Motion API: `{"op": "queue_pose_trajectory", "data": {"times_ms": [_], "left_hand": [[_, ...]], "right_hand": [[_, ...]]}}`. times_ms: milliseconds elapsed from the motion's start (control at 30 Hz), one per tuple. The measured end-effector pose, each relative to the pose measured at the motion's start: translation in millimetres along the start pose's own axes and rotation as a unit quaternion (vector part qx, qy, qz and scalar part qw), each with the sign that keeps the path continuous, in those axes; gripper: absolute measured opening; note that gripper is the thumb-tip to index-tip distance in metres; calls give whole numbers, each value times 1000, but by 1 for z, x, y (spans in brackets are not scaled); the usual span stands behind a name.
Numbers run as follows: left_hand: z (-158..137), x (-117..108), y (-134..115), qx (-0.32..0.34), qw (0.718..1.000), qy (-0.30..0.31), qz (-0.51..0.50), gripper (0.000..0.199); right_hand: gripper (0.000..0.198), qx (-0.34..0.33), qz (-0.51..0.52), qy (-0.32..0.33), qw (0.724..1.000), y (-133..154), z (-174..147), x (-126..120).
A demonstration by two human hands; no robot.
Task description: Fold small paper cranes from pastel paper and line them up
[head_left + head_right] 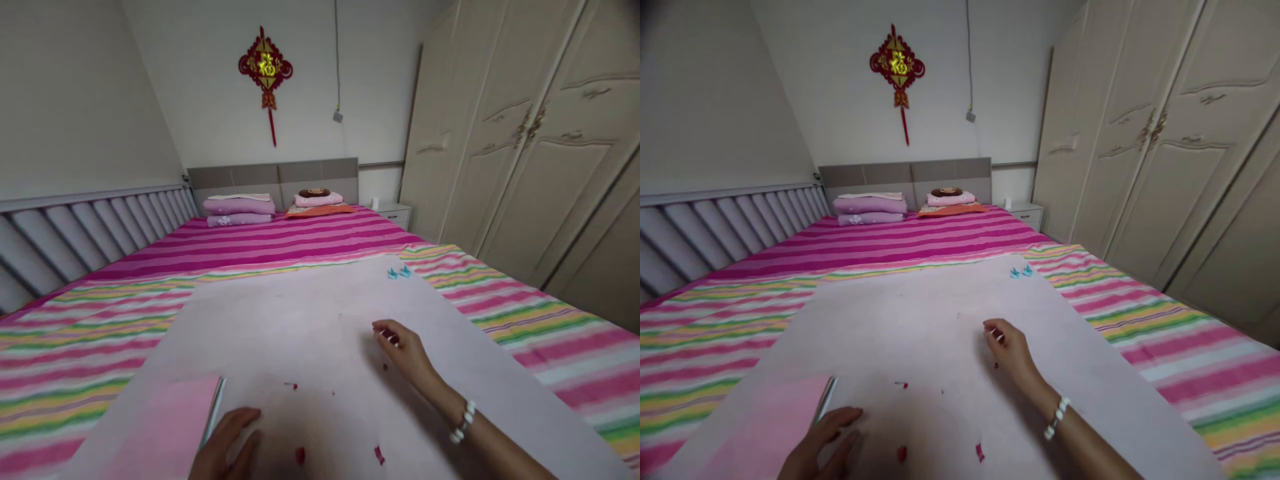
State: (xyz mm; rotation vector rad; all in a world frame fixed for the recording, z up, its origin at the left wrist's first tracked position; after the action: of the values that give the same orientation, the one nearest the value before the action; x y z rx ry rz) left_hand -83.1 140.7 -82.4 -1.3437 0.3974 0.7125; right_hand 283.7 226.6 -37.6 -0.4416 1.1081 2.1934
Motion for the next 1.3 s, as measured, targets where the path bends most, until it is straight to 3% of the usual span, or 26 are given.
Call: {"op": "queue_pose_trajectory", "data": {"times_ms": [200,400,500,667,833,1000,1300], "left_hand": [[2,-65,17,-45,997,-59,0,29],[-6,-91,44,-103,987,-123,-13,35],[-6,-94,52,-110,985,-132,2,35],[3,-84,57,-116,988,-94,34,38],[7,-71,64,-137,987,-52,67,63],[5,-73,69,-162,984,-8,79,81],[3,-80,67,-184,980,15,80,66]], "right_hand": [[17,-94,101,54,989,88,-85,47],[20,-179,47,51,981,115,-122,86],[24,-198,-2,63,978,115,-128,100],[27,-188,-44,84,978,112,-131,109],[26,-178,-38,89,979,108,-133,111],[26,-172,-37,92,980,107,-135,112],[25,-177,-29,80,980,109,-135,111]]}}
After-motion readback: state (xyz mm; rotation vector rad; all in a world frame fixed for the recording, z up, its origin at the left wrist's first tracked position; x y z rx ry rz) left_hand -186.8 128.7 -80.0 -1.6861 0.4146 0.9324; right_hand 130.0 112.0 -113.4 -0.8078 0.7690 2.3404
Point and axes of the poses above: each hand's wrist, its own z-axis towards the middle knuckle, its own x-axis out of the palm, y = z × x, the point moved 3 cm from there along z, towards the middle knuckle, and after that the axes turned 14 degrees about -x, right-handed, at the moved point
